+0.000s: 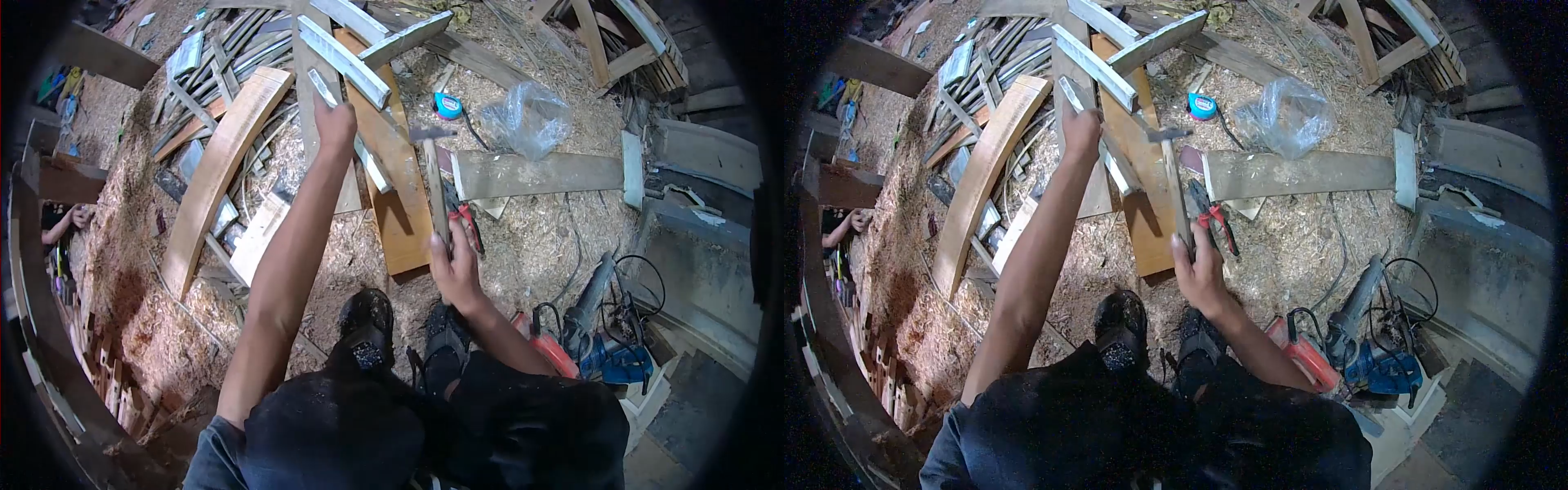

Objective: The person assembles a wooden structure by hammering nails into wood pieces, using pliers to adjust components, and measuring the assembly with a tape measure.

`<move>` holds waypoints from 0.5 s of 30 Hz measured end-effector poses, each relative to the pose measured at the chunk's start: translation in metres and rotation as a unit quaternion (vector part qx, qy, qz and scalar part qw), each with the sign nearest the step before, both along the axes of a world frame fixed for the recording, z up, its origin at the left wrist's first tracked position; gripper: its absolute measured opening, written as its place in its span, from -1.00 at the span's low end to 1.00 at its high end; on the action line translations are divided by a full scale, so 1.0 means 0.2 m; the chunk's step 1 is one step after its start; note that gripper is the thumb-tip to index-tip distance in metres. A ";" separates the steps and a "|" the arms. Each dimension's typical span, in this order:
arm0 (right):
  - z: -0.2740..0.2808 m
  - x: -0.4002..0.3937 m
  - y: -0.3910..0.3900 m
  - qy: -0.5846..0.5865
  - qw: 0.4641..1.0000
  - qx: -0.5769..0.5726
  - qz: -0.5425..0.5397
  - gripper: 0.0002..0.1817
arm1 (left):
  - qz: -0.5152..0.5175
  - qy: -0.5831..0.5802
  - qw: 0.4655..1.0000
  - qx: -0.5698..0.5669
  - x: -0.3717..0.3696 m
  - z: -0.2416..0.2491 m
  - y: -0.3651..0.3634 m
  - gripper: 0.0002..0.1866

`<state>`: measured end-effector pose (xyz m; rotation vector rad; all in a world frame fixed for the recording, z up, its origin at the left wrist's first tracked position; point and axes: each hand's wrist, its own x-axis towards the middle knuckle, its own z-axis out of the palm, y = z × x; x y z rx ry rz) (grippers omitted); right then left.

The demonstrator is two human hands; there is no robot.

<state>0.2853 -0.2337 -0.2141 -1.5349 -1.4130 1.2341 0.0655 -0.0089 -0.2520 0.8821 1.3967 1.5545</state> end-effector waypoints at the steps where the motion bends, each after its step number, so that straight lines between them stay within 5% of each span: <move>1: 0.06 0.00 -0.03 0.012 0.996 -0.087 0.018 -0.61 | 0.006 0.002 1.000 -0.003 -0.01 0.00 0.04 -0.17; 5: 0.05 0.01 -0.09 -0.007 0.992 0.107 0.072 -0.51 | 0.016 -0.002 0.999 -0.031 0.01 0.01 0.07 -0.18; 11: 0.05 0.07 -0.15 -0.043 0.984 0.157 0.076 -0.49 | 0.015 0.028 0.999 -0.030 -0.02 0.00 0.07 -0.18; 14: 0.02 0.08 -0.23 -0.132 0.985 0.090 0.059 -0.49 | 0.019 0.025 0.999 -0.035 -0.01 -0.01 0.07 -0.18; 15: -0.02 0.06 -0.20 -0.073 0.984 0.150 0.069 -0.49 | 0.018 0.023 0.999 -0.043 -0.01 -0.01 0.06 -0.18</move>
